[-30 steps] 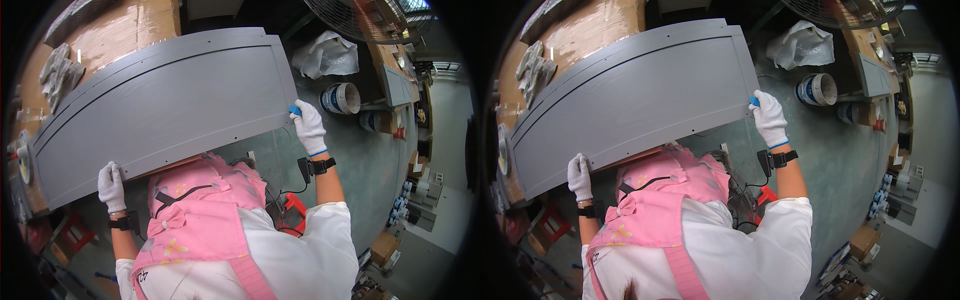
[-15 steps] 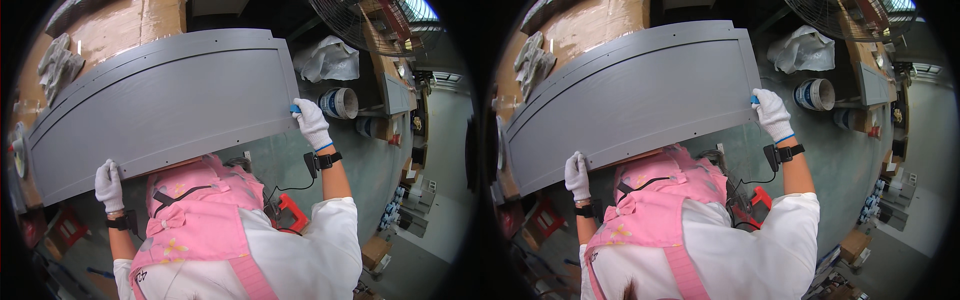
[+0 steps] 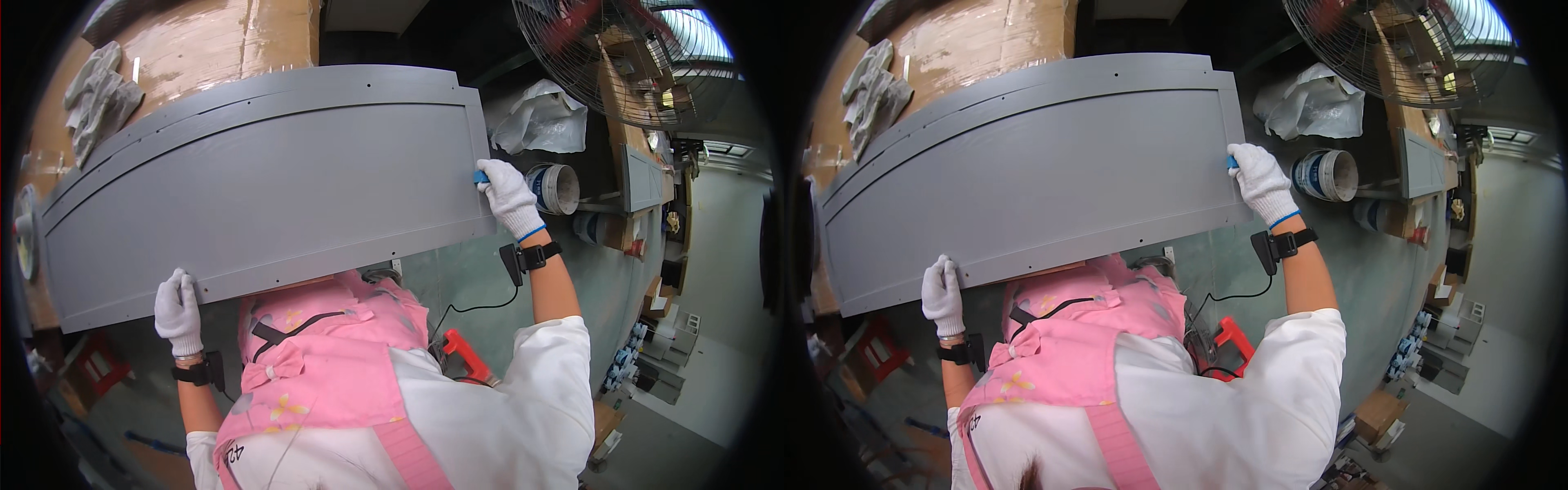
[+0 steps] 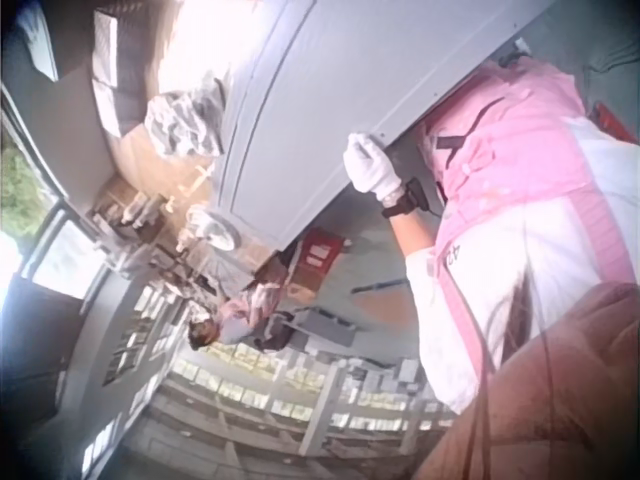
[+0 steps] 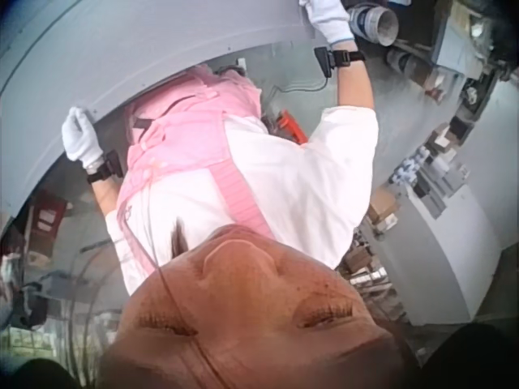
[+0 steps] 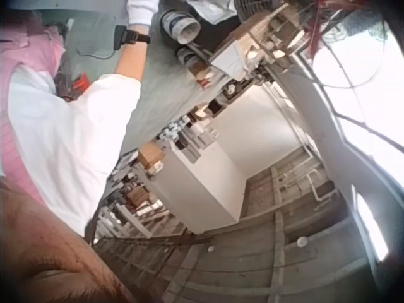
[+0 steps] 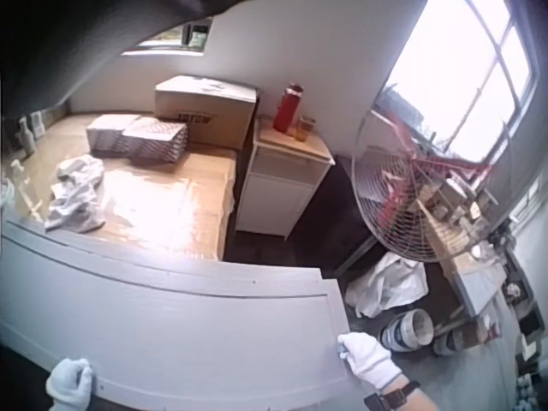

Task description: Apply polish or wax to furniture panels and buff them with a cloth.

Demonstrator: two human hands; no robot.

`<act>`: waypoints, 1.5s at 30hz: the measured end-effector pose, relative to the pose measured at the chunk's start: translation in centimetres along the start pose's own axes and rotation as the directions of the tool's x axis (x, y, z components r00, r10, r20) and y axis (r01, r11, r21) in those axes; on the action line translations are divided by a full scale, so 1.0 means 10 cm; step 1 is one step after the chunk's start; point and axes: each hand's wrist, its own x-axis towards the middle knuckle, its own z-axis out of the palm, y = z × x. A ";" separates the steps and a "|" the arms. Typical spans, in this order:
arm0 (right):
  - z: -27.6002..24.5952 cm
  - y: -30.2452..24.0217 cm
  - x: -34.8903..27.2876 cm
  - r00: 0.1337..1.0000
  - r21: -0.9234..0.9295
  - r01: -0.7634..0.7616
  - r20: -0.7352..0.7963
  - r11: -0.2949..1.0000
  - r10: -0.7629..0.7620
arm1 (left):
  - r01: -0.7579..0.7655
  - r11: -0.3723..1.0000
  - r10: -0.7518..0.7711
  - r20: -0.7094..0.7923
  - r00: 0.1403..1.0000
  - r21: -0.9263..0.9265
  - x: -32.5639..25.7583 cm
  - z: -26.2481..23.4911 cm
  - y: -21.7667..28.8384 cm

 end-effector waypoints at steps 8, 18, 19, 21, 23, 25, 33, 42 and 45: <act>-0.04 0.17 0.65 0.985 -0.057 0.033 -0.167 0.998 -0.042 | -0.019 0.999 0.020 -0.009 1.000 0.040 0.04 0.02 0.02; -0.17 0.17 0.91 1.000 -0.063 -0.030 -0.003 0.998 0.030 | 0.045 0.997 -0.046 0.018 0.999 0.057 0.02 -0.02 0.06; -0.18 0.17 0.95 0.999 -0.094 -0.041 -0.018 0.995 0.040 | 0.055 0.997 -0.056 0.022 0.998 0.052 0.03 -0.03 0.08; -0.19 0.15 1.10 0.997 -0.151 -0.063 -0.048 0.987 0.057 | 0.031 0.999 -0.031 0.005 1.000 0.045 0.04 -0.02 0.07; -0.25 0.14 1.22 0.997 -0.121 -0.061 -0.057 0.991 0.055 | 0.021 0.999 -0.021 0.000 1.000 0.046 0.05 -0.02 0.08; -0.26 0.12 1.24 0.997 -0.130 -0.064 -0.048 0.989 0.058 | 0.031 0.998 -0.031 0.012 0.999 0.051 0.04 -0.02 0.08; -0.15 0.08 0.56 0.999 -0.040 0.025 -0.030 0.999 -0.026 | 0.027 0.998 -0.027 0.015 1.000 0.054 0.02 -0.02 0.04; 0.00 -0.05 -0.66 0.998 0.074 0.007 0.054 0.997 -0.011 | 0.044 0.999 -0.044 0.020 0.999 -0.006 0.01 0.00 0.01; -0.05 -0.05 -0.88 0.948 0.271 -0.252 -0.125 0.929 0.294 | 0.059 0.997 -0.058 0.026 0.998 -0.046 0.00 0.02 -0.01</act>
